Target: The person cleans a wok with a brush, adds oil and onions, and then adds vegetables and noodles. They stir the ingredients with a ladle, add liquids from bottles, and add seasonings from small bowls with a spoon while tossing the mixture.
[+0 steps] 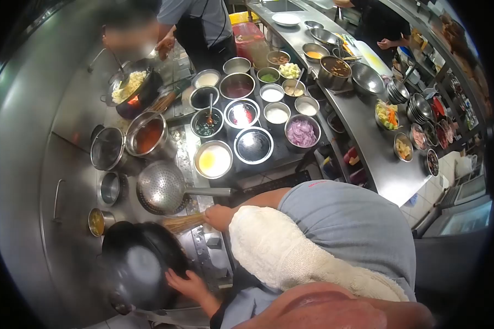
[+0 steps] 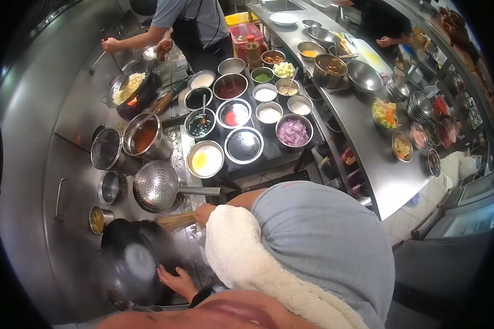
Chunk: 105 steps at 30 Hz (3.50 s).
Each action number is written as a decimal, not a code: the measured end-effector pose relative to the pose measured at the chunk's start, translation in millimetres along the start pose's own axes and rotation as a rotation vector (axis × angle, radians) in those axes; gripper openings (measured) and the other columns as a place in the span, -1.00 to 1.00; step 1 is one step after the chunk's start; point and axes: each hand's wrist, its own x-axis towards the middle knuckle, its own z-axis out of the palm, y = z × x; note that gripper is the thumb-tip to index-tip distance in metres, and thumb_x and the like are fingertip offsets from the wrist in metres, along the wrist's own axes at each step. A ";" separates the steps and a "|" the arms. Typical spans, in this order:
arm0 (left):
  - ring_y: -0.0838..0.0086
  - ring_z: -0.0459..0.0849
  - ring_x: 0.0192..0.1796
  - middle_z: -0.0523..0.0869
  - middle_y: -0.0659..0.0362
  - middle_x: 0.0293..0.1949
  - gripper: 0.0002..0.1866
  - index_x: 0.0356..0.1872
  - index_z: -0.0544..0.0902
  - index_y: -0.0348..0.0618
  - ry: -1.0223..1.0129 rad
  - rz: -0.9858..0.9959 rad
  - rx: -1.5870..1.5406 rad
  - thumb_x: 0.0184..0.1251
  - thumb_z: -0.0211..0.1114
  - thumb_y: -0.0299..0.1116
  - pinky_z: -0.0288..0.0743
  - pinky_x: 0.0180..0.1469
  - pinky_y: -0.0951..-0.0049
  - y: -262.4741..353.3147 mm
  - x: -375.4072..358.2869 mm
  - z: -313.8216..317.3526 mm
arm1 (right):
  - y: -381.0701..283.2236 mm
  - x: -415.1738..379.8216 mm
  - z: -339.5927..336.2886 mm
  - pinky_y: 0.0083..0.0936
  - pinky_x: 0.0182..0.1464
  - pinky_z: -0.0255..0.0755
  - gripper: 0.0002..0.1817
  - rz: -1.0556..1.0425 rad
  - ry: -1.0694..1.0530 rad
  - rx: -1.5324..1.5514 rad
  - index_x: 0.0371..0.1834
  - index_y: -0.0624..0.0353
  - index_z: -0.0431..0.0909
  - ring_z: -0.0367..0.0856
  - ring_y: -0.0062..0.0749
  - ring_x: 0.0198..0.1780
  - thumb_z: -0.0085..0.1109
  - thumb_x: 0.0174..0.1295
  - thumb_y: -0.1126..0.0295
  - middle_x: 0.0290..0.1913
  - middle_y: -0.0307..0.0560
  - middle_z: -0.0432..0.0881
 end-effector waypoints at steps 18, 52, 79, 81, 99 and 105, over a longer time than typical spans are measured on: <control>-0.05 0.52 0.32 0.56 -0.18 0.24 -0.56 0.17 0.57 -0.43 0.036 0.074 -0.206 0.28 0.24 -0.47 0.35 0.40 0.04 -9.8 12.2 0.1 | -2.2 -82.7 -72.8 -0.12 -0.04 0.60 -0.41 0.224 -0.180 0.991 0.04 0.27 0.55 0.70 0.05 -0.07 0.47 -0.09 0.24 -0.09 0.22 0.62; -0.09 0.33 0.50 0.51 -0.11 0.29 -0.61 0.07 0.66 -0.26 0.140 -0.356 -0.283 0.20 0.35 -0.39 0.09 0.59 -0.12 35.7 10.5 -29.3 | -215.2 339.5 -66.0 -0.09 0.12 0.58 -0.20 -0.634 -0.463 -0.556 0.50 0.00 0.37 0.72 0.11 0.03 0.33 0.13 0.14 -0.02 0.42 0.69; 0.12 0.70 0.07 0.67 -0.05 0.01 -0.60 0.12 0.53 -0.29 0.319 -1.287 -1.888 0.59 0.15 -0.12 0.59 0.05 0.14 18.9 9.9 -10.0 | -283.2 297.7 2.3 -0.10 -0.03 0.65 -0.60 -0.713 -0.433 -0.435 0.09 0.11 0.65 0.78 0.02 -0.05 0.31 0.13 0.41 -0.12 0.13 0.79; 0.14 0.69 0.03 0.67 -0.02 -0.04 -0.67 0.06 0.56 -0.25 0.388 -1.277 -1.897 0.60 0.15 -0.15 0.59 0.07 0.17 22.5 17.7 -2.7 | -265.2 256.3 -44.8 -0.13 0.05 0.64 -0.60 -0.786 -0.645 -0.552 0.11 0.09 0.68 0.78 -0.03 0.01 0.30 0.21 0.23 -0.01 0.09 0.78; 0.28 0.64 -0.44 0.54 0.00 -0.33 -0.68 -0.11 0.41 -0.36 0.639 -1.398 -1.425 0.37 0.24 -0.29 0.67 -0.45 0.21 13.5 39.6 43.4 | -204.5 233.4 -141.7 -0.14 0.07 0.62 -0.31 -0.486 -0.832 -0.316 0.28 0.05 0.58 0.76 -0.03 0.02 0.43 -0.02 0.17 -0.04 0.15 0.77; 0.34 0.59 -0.51 0.50 0.03 -0.33 -0.69 -0.09 0.42 -0.39 0.702 -1.335 -1.419 0.44 0.20 -0.29 0.66 -0.45 0.20 63.9 9.2 -7.6 | -133.7 224.5 -184.9 -0.17 0.16 0.57 -0.09 -0.493 -0.415 0.063 0.50 0.07 0.38 0.72 0.10 0.08 0.48 0.00 0.10 0.09 0.26 0.72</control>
